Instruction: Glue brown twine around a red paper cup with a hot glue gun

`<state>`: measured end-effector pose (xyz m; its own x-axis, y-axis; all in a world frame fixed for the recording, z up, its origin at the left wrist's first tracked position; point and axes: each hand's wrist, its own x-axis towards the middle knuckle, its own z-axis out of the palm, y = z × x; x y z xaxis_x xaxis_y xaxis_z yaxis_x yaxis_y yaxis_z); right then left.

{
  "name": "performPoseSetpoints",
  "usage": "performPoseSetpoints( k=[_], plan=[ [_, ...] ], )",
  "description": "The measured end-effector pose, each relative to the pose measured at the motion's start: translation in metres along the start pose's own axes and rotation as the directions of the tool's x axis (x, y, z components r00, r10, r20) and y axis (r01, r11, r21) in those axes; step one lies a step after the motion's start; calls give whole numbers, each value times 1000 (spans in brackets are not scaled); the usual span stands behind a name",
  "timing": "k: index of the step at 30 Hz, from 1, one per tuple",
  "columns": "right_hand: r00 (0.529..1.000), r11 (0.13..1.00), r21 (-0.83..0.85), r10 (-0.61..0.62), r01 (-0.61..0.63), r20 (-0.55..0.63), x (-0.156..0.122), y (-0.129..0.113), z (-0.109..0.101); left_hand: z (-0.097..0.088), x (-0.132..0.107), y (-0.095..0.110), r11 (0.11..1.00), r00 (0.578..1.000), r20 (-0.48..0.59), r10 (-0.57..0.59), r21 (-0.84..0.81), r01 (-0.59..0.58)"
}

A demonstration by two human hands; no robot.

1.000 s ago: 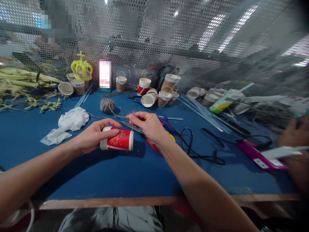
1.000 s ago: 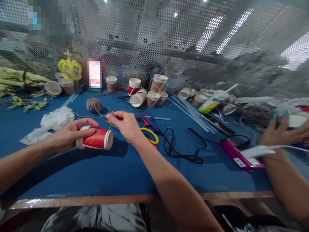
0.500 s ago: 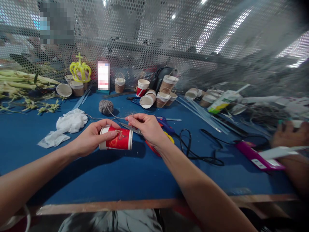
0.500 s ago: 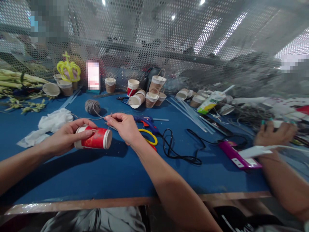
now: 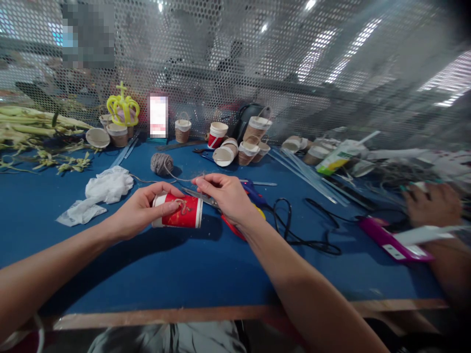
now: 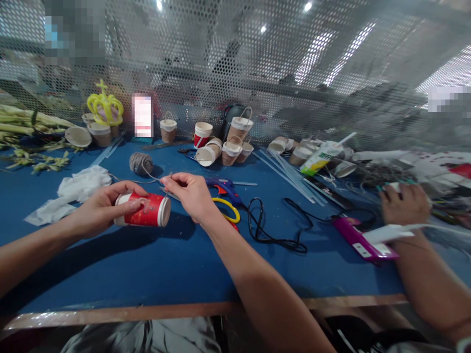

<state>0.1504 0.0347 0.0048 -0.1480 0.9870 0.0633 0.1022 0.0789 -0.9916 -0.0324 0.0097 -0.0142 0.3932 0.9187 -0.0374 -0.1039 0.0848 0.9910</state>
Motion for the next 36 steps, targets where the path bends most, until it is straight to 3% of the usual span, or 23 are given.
performPoseSetpoints(
  k=[18, 36],
  plan=[
    [1000, 1000, 20, 21, -22, 1, 2, 8, 1, -1, 0, 0, 997, 999, -9, 53, -61, -53],
    [995, 994, 79, 68, -74, 76, 8, 17, 0, 2, 2, 2, 931, 995, -22, -96, -356, 82]
  ],
)
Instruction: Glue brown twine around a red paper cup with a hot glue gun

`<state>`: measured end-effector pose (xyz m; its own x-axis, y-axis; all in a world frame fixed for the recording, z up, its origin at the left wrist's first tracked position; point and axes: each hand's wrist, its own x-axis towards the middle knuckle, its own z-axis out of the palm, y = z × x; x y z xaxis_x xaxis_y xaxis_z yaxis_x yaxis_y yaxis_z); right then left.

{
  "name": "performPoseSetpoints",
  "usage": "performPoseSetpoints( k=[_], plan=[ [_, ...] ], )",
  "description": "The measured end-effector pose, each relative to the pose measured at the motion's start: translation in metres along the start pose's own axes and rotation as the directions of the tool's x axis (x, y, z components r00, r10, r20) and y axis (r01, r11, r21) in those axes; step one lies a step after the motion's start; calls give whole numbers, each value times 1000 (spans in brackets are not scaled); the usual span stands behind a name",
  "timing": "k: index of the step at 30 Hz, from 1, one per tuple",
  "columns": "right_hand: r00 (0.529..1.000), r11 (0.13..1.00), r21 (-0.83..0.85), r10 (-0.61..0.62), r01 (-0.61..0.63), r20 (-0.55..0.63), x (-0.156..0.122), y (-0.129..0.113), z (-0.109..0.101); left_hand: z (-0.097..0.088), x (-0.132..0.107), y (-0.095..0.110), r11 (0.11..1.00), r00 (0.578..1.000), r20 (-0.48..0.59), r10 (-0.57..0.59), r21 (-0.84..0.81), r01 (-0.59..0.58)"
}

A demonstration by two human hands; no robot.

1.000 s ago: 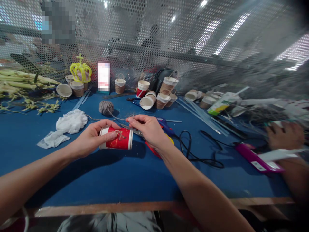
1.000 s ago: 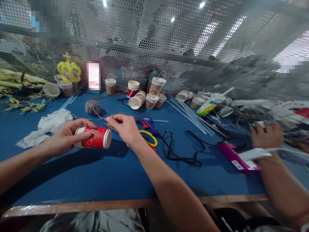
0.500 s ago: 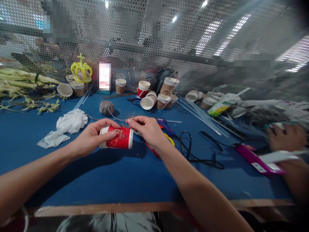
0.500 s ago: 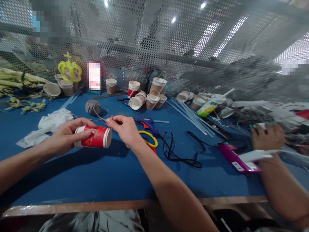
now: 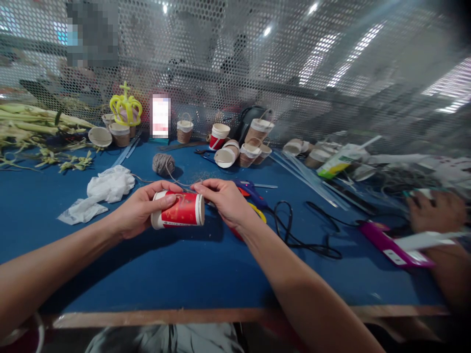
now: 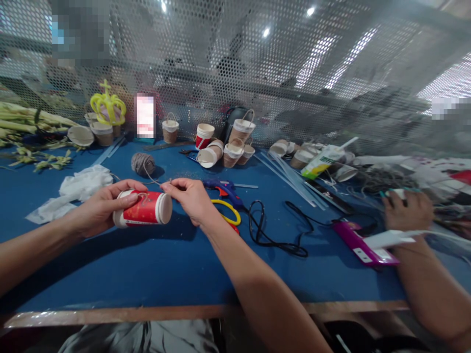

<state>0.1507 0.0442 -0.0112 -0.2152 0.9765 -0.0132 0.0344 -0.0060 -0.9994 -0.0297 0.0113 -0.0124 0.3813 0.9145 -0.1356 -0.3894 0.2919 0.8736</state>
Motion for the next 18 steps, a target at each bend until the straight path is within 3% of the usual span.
performPoseSetpoints(
  k=[18],
  plan=[
    [997, 998, 33, 59, -61, 44, 1, 3, -1, -5, 1, -3, 994, 999, 25, 49, 93, -51]
  ],
)
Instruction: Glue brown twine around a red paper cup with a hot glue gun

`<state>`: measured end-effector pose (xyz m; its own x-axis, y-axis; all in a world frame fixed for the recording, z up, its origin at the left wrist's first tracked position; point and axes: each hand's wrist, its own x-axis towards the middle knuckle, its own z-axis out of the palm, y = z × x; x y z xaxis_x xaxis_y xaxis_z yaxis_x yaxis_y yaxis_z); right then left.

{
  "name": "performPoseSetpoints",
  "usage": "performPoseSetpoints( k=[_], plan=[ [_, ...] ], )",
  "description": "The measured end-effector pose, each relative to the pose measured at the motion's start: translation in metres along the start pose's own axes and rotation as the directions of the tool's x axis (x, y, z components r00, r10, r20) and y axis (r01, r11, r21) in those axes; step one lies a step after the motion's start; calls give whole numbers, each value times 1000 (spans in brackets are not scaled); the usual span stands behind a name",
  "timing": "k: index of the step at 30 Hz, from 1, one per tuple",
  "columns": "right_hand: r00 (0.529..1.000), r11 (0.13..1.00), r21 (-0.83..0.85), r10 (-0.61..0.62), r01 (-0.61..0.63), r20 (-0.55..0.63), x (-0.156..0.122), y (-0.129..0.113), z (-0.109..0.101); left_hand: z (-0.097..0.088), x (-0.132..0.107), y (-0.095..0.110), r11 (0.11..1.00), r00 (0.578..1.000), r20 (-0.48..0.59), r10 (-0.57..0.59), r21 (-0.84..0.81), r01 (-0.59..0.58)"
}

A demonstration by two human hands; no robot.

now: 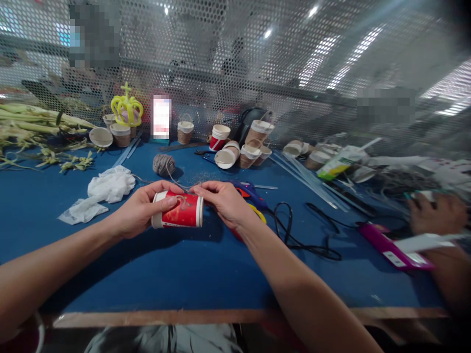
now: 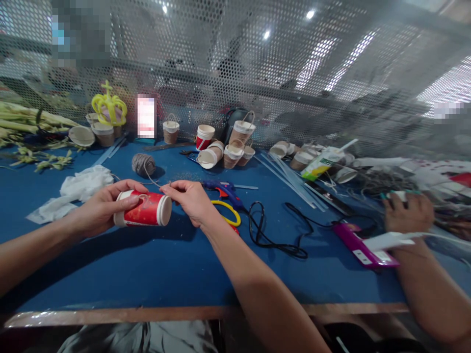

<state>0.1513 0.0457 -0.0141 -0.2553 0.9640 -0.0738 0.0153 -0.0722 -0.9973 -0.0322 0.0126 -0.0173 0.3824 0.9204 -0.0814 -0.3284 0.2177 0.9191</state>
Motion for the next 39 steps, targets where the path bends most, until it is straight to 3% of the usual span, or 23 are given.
performPoseSetpoints(
  k=[12, 39],
  plan=[
    [1000, 1000, 10, 18, -18, -5, 2, 3, 1, 6, -1, 3, 985, 990, -90, -108, -143, 95],
    [999, 999, 19, 35, -35, -8, 3, 6, 2, 4, -1, 3, 986, 992, -91, -84, -153, 69]
  ],
)
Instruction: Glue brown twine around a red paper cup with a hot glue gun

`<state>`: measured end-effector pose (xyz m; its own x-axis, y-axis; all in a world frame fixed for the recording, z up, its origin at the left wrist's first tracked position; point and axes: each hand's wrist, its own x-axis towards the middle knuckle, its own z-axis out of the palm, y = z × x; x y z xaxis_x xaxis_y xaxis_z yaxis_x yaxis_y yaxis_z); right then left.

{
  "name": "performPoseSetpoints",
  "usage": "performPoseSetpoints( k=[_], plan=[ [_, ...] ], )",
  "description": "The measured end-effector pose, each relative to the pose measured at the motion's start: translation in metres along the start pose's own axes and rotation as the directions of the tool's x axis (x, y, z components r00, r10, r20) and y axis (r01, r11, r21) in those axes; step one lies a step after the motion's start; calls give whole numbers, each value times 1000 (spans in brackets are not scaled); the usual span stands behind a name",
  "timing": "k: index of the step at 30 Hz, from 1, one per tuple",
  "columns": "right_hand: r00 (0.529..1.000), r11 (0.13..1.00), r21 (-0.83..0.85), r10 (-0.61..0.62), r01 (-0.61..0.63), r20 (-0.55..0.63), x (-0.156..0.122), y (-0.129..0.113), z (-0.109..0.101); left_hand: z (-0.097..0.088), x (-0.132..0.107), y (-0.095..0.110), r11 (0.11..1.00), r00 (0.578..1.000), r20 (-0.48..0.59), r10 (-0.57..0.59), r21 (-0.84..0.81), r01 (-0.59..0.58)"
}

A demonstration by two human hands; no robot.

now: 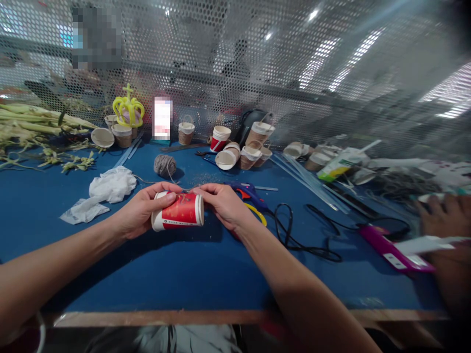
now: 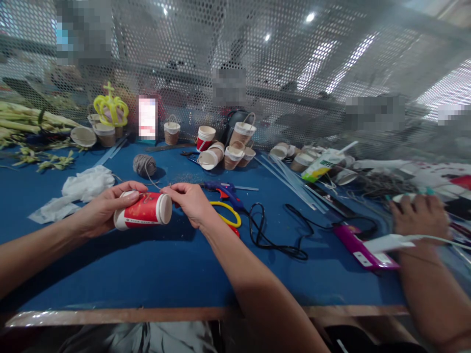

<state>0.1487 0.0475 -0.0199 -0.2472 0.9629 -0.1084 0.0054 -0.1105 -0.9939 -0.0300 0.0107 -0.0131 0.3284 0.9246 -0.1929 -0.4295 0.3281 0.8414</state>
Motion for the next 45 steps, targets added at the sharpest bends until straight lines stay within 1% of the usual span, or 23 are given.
performPoseSetpoints(
  k=[11, 15, 18, 22, 26, 28, 30, 32, 33, 35, 37, 38, 41, 45],
  plan=[
    [1000, 998, -63, -11, 11, 3, 0, -1, -1, -1, 0, -2, 999, 999, 28, 26, 37, -27],
    [1000, 989, -150, -7, 7, 3, 0, -1, -1, 0, 0, -2, 997, 998, 39, 56, 47, -58],
    [1000, 961, -276, 11, -10, 0, -1, -4, -5, 0, 0, 0, 993, 994, 45, 98, 58, -100],
    [999, 878, -477, 21, -33, -32, -1, -16, -18, 0, 0, 2, 990, 991, 32, 131, 40, -133],
    [993, 780, -626, -68, -6, -94, -8, -39, -28, -1, 2, 1, 991, 991, 14, 133, 23, -133],
    [982, 715, -697, -165, 59, -87, -17, -50, -27, -2, 2, 0, 991, 992, 5, 129, 23, -129],
    [955, 627, -761, -296, 167, -35, -28, -58, -22, -2, 3, 0, 992, 992, -5, 125, 23, -125],
    [928, 580, -772, -372, 259, 32, -40, -61, -15, -1, 2, 0, 991, 992, -9, 128, 28, -128],
    [927, 585, -761, -371, 282, 58, -46, -61, -12, -1, 1, 0, 990, 991, -9, 134, 33, -134],
    [940, 615, -735, -329, 286, 90, -55, -56, -6, 2, 0, 0, 986, 987, -13, 161, 49, -161],
    [951, 639, -721, -295, 268, 92, -59, -47, -3, 4, -2, -1, 974, 976, -23, 216, 74, -214],
    [951, 645, -717, -298, 265, 84, -60, -42, -1, 4, -3, -1, 965, 968, -26, 249, 93, -245],
    [929, 648, -703, -366, 294, 51, -58, -26, 1, 4, -2, -7, 934, 943, -30, 332, 148, -324],
    [892, 655, -671, -451, 348, 24, -52, -10, 1, 1, 1, -16, 917, 934, -23, 358, 197, -347]
  ],
)
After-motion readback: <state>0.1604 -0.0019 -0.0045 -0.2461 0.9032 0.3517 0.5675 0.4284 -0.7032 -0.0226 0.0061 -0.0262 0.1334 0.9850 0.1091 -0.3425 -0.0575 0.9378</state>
